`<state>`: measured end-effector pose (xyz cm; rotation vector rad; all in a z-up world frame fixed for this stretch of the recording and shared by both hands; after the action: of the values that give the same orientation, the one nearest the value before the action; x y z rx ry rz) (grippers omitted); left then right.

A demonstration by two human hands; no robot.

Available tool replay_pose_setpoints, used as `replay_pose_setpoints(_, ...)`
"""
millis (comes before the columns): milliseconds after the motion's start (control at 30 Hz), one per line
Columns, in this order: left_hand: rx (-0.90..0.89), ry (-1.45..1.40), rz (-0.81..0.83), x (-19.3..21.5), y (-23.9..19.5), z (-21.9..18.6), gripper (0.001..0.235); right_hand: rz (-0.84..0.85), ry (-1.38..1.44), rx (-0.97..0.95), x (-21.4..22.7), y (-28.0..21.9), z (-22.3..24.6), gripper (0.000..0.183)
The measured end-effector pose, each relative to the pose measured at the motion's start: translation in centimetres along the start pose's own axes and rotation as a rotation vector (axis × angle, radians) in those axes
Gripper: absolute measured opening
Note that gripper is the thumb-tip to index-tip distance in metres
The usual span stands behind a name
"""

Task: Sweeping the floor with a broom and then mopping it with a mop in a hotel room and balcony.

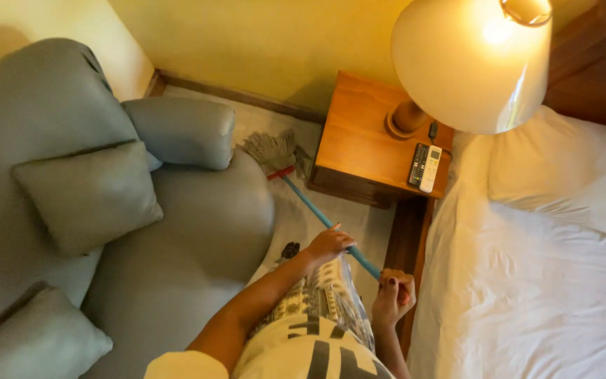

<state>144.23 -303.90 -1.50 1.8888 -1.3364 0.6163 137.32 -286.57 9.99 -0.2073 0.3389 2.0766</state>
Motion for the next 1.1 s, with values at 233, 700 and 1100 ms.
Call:
replay_pose_setpoints(233,-0.058,0.165,-0.117,2.0,4.6,5.2,0.010,0.264,0.240,0.065,-4.7,9.4,-0.9,0.024)
replay_pose_setpoints(700,0.474,0.214,-0.556,20.0,2.9,26.8,0.027,1.036,0.049,0.047,-29.1,21.8,-18.1,0.018)
replay_pose_setpoints(1100,0.347,-0.238,-0.531,19.2,11.3,27.0,0.009,0.935,-0.211,0.029,-27.9,27.9,-6.9,0.021)
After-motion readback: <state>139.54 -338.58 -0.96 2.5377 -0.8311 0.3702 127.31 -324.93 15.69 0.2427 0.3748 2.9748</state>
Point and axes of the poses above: each hand's wrist, its own y-axis towards the middle knuckle, its own x-axis out of the back of the hand, z = x × y, the point moved 7 cm from there along y, towards the middle knuckle, and after that the axes turned 4 degrees about -y, right-handed, at the moved point
